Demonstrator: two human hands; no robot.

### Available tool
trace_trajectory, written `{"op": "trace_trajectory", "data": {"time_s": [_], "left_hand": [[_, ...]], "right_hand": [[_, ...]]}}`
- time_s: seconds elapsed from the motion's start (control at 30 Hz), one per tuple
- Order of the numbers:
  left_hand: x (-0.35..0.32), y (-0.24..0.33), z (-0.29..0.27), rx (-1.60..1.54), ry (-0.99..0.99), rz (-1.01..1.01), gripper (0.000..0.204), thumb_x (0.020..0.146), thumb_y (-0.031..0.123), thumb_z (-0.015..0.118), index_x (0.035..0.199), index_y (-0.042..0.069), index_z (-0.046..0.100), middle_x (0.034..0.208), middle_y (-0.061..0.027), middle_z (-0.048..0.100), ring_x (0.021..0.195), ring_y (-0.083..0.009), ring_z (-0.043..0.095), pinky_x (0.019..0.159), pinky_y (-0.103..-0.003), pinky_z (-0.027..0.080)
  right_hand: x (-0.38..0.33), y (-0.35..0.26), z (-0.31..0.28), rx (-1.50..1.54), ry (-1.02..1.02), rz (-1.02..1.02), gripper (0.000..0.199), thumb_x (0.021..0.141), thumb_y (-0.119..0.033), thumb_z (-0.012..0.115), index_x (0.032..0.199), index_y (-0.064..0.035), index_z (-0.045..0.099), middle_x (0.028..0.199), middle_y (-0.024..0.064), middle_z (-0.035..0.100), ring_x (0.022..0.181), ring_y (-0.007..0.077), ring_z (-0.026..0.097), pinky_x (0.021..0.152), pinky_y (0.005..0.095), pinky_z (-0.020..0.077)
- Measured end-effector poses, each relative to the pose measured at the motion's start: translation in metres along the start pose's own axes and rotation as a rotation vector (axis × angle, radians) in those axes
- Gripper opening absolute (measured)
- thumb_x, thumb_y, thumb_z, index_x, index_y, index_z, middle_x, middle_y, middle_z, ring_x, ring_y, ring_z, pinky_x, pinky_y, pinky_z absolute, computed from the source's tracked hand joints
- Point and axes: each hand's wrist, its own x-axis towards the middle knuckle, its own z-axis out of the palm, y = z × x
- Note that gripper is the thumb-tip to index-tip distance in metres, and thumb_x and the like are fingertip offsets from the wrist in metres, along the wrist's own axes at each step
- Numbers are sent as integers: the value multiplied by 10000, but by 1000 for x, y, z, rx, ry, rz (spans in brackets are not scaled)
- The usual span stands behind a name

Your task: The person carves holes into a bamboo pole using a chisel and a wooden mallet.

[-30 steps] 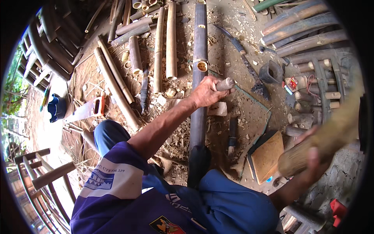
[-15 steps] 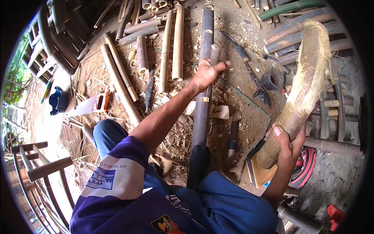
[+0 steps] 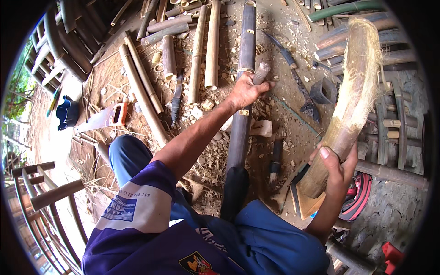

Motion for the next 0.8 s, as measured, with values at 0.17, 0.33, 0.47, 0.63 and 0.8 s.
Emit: {"op": "trace_trajectory", "data": {"time_s": [0.17, 0.33, 0.47, 0.63, 0.8], "left_hand": [[-6, -3, 21, -97, 23, 43, 177, 879, 165, 735, 798, 25, 664, 743, 5, 662, 709, -75, 595, 651, -284, 489], [-16, -25, 12, 236, -17, 92, 171, 863, 220, 720, 955, 78, 748, 812, -67, 707, 707, -211, 642, 733, -335, 523], [2, -46, 19, 334, 191, 669, 147, 880, 160, 577, 796, 79, 666, 582, -52, 532, 596, -80, 538, 500, -251, 435], [18, 17, -15, -628, 247, -235, 335, 910, 236, 623, 633, 106, 488, 511, 63, 345, 399, -66, 284, 382, -259, 201], [-7, 33, 12, -293, 113, -109, 214, 864, 240, 699, 748, 80, 616, 609, 28, 525, 456, -65, 412, 427, -240, 300]], "right_hand": [[26, -63, -25, -64, -69, -275, 531, 848, -112, 528, 1330, 75, 405, 953, 170, 609, 738, 213, 632, 668, 340, 544], [57, -15, 54, -612, -121, -209, 511, 828, -179, 648, 1227, 95, 484, 1017, 238, 608, 857, 325, 627, 783, 421, 532], [70, 13, 54, -567, -212, -247, 610, 771, -205, 761, 1238, 60, 471, 1041, 235, 614, 924, 326, 629, 875, 431, 495], [14, 10, 24, -89, -25, 11, 633, 793, -116, 727, 1338, 10, 431, 1107, 106, 586, 947, 191, 593, 840, 324, 492], [-4, 27, -8, 17, -38, 209, 611, 799, -83, 694, 1342, 5, 426, 1063, 70, 567, 907, 139, 573, 792, 282, 488]]}}
